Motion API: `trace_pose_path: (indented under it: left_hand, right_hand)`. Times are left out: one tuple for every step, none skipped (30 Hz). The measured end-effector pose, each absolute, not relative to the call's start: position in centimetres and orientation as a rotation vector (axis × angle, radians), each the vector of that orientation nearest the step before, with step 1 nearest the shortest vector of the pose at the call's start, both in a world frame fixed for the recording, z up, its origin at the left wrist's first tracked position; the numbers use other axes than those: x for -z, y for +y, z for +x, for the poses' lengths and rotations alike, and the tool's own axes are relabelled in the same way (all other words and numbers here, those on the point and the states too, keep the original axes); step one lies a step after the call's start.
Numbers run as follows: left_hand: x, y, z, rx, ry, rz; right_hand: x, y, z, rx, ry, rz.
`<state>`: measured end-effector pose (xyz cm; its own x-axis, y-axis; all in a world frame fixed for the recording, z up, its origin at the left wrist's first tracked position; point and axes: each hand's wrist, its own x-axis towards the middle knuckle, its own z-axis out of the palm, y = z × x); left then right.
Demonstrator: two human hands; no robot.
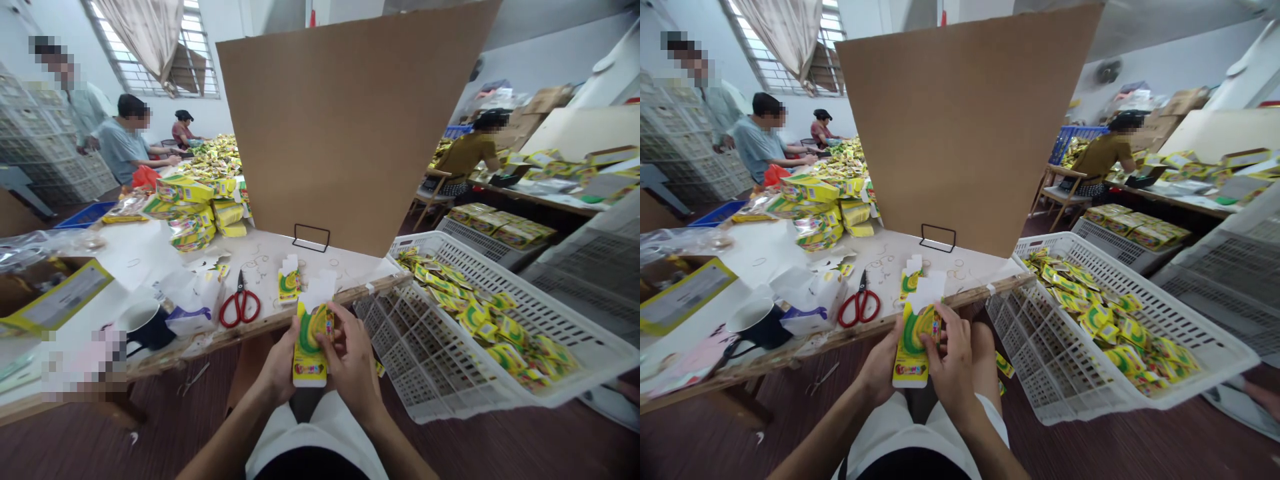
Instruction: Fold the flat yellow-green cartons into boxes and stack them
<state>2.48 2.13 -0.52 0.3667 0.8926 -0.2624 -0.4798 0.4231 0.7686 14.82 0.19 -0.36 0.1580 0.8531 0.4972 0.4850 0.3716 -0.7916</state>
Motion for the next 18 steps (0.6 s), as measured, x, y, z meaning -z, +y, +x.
trace_pose_path:
  left_hand:
    - [0.4,2.2,2.5,-0.950,0.719,0.610]
    - [0.2,2.2,2.5,-0.925,0.697,0.566]
    - [0.1,2.3,2.5,-0.900,0.680,0.531]
    - [0.1,2.3,2.5,-0.881,0.667,0.515]
    - [0.1,2.3,2.5,-0.867,0.658,0.507]
    - [0.1,2.3,2.5,-0.860,0.652,0.507]
    - [0.2,2.4,2.5,-0.864,0.648,0.511]
    - [0.3,2.4,2.4,-0.878,0.646,0.519]
    - [0.5,2.4,2.4,-0.901,0.649,0.527]
    - [0.8,2.5,2.4,-0.931,0.660,0.536]
    - [1.1,2.5,2.4,-0.970,0.676,0.546]
    - [1.4,2.5,2.5,-1.018,0.697,0.559]
    - [1.7,2.6,2.5,-1.068,0.722,0.579]
    - [2.0,2.6,2.6,-1.114,0.749,0.610]
    - [2.3,2.6,2.6,-1.152,0.777,0.654]
    - [2.5,2.6,2.7,-1.179,0.803,0.710]
    - [2.6,2.6,2.7,-1.193,0.830,0.777]
    - [2.7,2.6,2.6,-1.199,0.860,0.852]
  right_hand:
    - [0.4,0.2,14.8,-0.402,-1.513,-1.292]
    - [0.6,0.3,14.8,-0.391,-1.535,-1.300]
    - [0.8,0.3,14.8,-0.373,-1.545,-1.300]
    - [1.1,0.4,14.7,-0.354,-1.540,-1.302]
    - [1.4,0.5,14.6,-0.349,-1.517,-1.310]
    - [1.7,0.5,14.6,-0.362,-1.478,-1.320]
    - [2.0,0.5,14.5,-0.401,-1.437,-1.332]
    - [2.3,0.6,14.4,-0.458,-1.406,-1.340]
    - [2.5,0.6,14.4,-0.523,-1.391,-1.336]
    - [2.7,0.6,14.4,-0.584,-1.389,-1.319]
    - [2.8,0.6,14.4,-0.634,-1.398,-1.299]
    - [2.8,0.6,14.4,-0.670,-1.414,-1.284]
    - [2.8,0.6,14.3,-0.690,-1.430,-1.272]
    - [2.8,0.6,14.3,-0.699,-1.435,-1.263]
    - [2.8,0.6,14.3,-0.705,-1.430,-1.259]
    - [2.8,0.6,14.3,-0.708,-1.415,-1.260]
    - [2.7,0.6,14.2,-0.708,-1.393,-1.263]
    - [2.7,0.6,14.3,-0.700,-1.370,-1.269]
